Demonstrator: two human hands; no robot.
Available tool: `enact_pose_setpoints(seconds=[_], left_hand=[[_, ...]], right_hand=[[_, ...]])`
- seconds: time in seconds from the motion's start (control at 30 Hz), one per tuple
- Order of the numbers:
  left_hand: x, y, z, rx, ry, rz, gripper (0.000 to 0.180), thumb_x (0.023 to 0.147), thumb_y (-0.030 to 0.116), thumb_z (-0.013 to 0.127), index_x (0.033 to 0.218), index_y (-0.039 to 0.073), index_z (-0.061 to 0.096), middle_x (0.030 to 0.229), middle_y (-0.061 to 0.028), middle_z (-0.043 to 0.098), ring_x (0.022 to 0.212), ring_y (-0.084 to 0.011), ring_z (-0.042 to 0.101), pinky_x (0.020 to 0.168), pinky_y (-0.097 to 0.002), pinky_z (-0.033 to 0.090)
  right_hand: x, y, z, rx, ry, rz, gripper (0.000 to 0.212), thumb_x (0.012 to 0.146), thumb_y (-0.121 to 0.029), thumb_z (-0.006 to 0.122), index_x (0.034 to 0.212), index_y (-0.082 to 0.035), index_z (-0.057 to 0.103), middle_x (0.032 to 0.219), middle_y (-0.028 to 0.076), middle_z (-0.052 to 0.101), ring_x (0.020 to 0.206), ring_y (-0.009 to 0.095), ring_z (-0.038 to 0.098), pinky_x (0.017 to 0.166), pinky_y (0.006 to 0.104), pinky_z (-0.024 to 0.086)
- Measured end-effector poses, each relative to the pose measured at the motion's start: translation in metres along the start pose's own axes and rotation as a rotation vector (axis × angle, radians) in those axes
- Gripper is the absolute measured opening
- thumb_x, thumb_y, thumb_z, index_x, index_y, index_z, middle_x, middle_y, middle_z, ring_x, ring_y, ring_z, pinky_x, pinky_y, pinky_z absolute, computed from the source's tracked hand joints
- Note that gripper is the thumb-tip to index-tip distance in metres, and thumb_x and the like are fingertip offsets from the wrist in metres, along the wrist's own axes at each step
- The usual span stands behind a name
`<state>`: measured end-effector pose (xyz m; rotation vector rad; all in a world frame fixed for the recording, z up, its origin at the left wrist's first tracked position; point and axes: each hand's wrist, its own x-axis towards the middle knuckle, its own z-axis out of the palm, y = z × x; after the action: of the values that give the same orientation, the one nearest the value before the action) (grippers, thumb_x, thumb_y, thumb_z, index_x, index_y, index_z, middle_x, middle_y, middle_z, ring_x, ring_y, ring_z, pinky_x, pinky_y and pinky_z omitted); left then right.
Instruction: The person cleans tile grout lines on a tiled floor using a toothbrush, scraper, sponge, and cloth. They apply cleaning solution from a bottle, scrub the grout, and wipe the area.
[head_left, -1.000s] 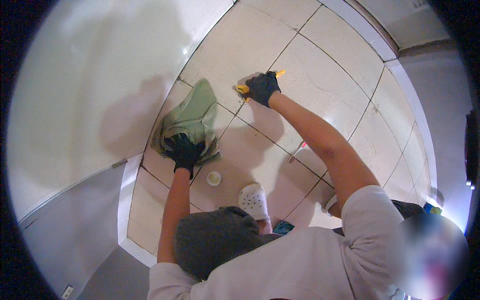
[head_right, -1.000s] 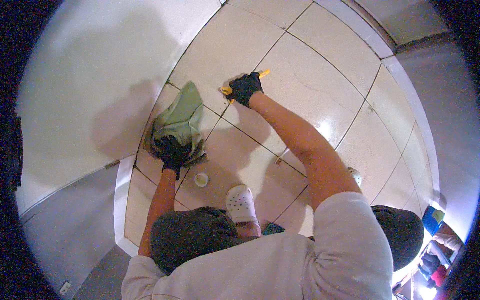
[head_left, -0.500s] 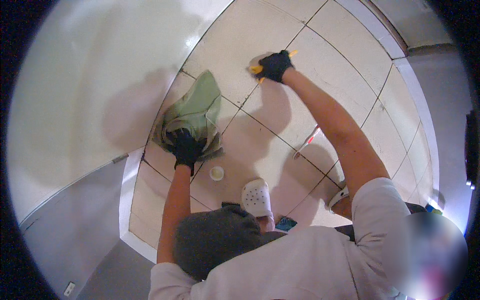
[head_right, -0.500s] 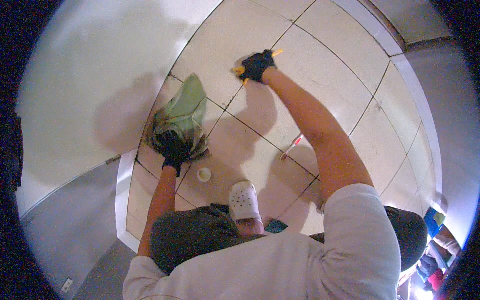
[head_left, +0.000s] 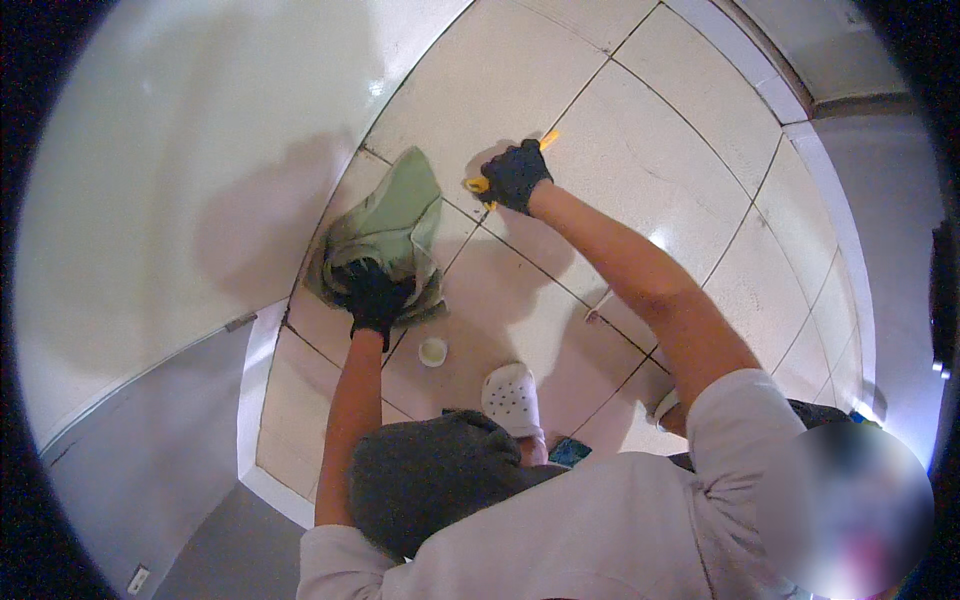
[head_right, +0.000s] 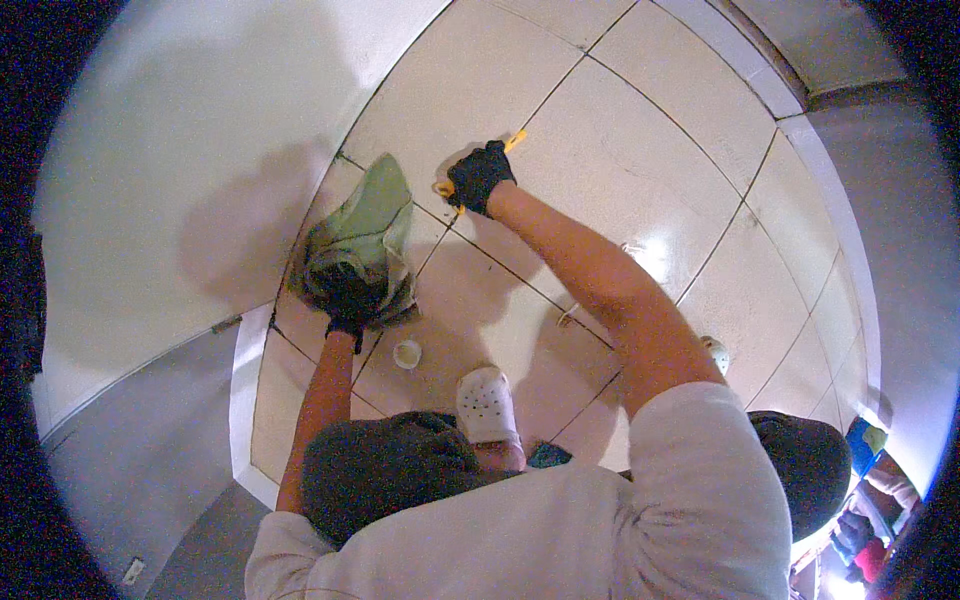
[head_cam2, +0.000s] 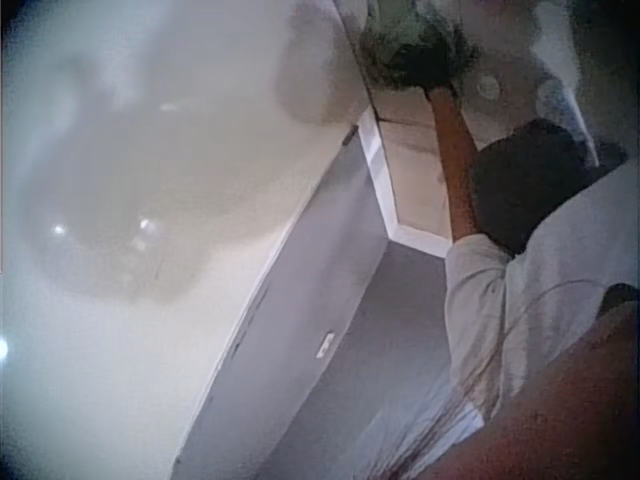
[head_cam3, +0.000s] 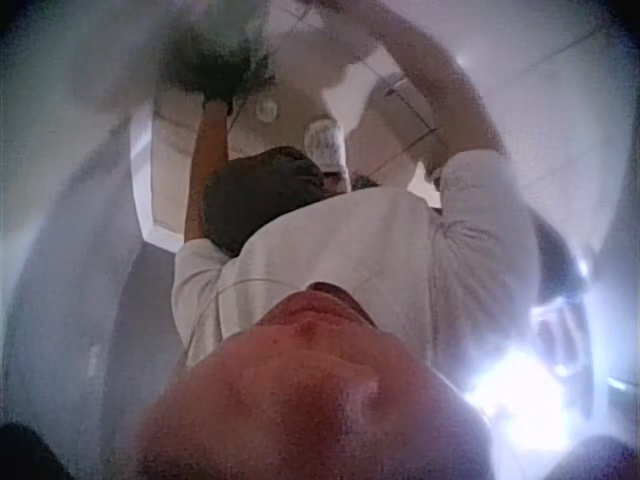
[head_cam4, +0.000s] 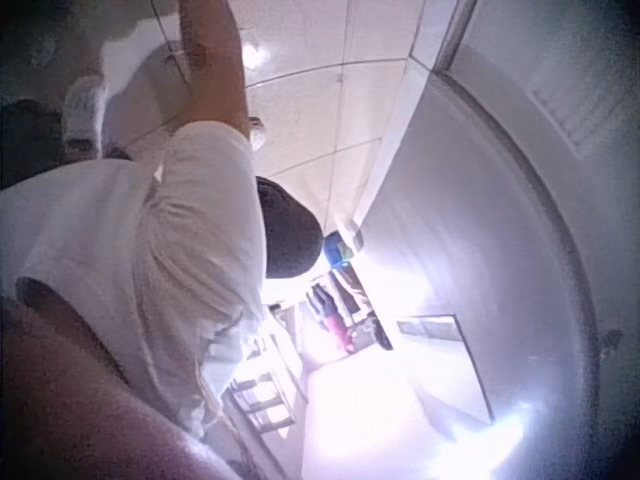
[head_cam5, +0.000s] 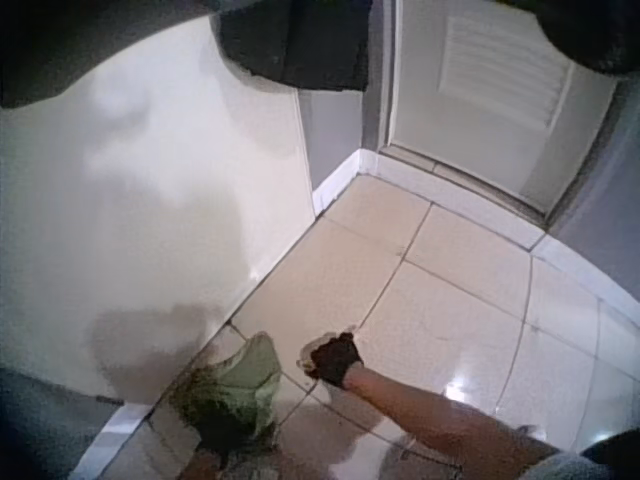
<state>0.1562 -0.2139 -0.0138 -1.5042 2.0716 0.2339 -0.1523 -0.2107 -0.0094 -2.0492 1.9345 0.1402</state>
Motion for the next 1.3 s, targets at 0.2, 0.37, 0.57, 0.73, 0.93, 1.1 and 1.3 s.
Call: enact_pose_setpoints(seconds=[0.2, 0.37, 0.57, 0.73, 0.93, 1.1, 1.3], left_hand=[[0.015, -0.029, 0.057, 0.023, 0.144, 0.025, 0.098, 0.07, 0.067, 0.051, 0.135, -0.002, 0.026, 0.141, -0.0283, 0.018, 0.132, -0.0451, 0.006, 0.101, -0.0641, 0.005], [0.036, -0.021, 0.065, 0.013, 0.144, 0.025, 0.098, 0.07, 0.067, 0.052, 0.137, 0.0, 0.025, 0.143, -0.0254, 0.016, 0.133, -0.0453, 0.004, 0.101, -0.0646, 0.003], [0.029, -0.052, 0.088, -0.051, 0.177, 0.035, 0.1, 0.068, 0.066, 0.055, 0.137, 0.001, 0.024, 0.144, -0.0245, 0.015, 0.133, -0.0443, 0.002, 0.101, -0.0641, 0.003], [0.025, -0.025, 0.062, -0.007, 0.115, -0.016, 0.101, 0.07, 0.065, 0.053, 0.137, -0.002, 0.022, 0.144, -0.0243, 0.015, 0.133, -0.0442, 0.0, 0.102, -0.0623, 0.003], [0.022, -0.048, 0.075, -0.001, 0.131, 0.078, 0.101, 0.07, 0.065, 0.052, 0.135, -0.006, 0.023, 0.142, -0.026, 0.017, 0.133, -0.0445, 0.002, 0.102, -0.0627, 0.004], [0.043, -0.035, 0.073, 0.145, 0.106, 0.086, 0.098, 0.072, 0.063, 0.051, 0.135, -0.006, 0.022, 0.141, -0.0268, 0.019, 0.132, -0.0461, 0.006, 0.103, -0.0613, 0.007], [0.023, -0.017, 0.056, 0.227, 0.117, 0.267, 0.099, 0.07, 0.06, 0.055, 0.137, -0.004, 0.018, 0.142, -0.026, 0.018, 0.13, -0.0483, 0.009, 0.104, -0.0593, 0.009]], right_hand=[[0.014, 0.077, -0.035, -0.042, -0.023, 0.124, 0.037, 0.069, -0.052, 0.053, 0.077, -0.019, 0.068, 0.078, 0.006, 0.066, 0.077, 0.027, 0.064, 0.066, 0.0492, 0.043], [-0.004, 0.004, 0.011, -0.011, 0.047, 0.05, 0.032, 0.069, -0.048, 0.054, 0.076, -0.019, 0.067, 0.081, 0.005, 0.066, 0.08, 0.024, 0.063, 0.072, 0.0455, 0.041], [0.007, 0.021, -0.016, -0.014, -0.019, 0.061, 0.041, 0.072, -0.057, 0.05, 0.074, -0.02, 0.065, 0.076, 0.005, 0.066, 0.075, 0.025, 0.063, 0.065, 0.0449, 0.04], [-0.01, -0.001, 0.0, 0.101, 0.077, 0.072, 0.038, 0.075, -0.053, 0.047, 0.079, -0.02, 0.065, 0.084, 0.004, 0.066, 0.083, 0.025, 0.062, 0.071, 0.0452, 0.041], [0.011, 0.078, -0.022, 0.004, -0.035, 0.226, 0.033, 0.068, -0.048, 0.055, 0.076, -0.019, 0.068, 0.08, 0.008, 0.067, 0.075, 0.026, 0.064, 0.065, 0.0474, 0.042], [0.02, 0.11, -0.007, -0.045, 0.044, 0.26, 0.03, 0.063, -0.048, 0.062, 0.077, -0.022, 0.068, 0.08, 0.006, 0.067, 0.077, 0.025, 0.064, 0.069, 0.0475, 0.04], [0.011, 0.048, 0.007, 0.06, 0.092, 0.035, 0.028, 0.064, -0.045, 0.061, 0.075, -0.02, 0.068, 0.079, 0.006, 0.067, 0.078, 0.027, 0.063, 0.074, 0.0475, 0.038]])
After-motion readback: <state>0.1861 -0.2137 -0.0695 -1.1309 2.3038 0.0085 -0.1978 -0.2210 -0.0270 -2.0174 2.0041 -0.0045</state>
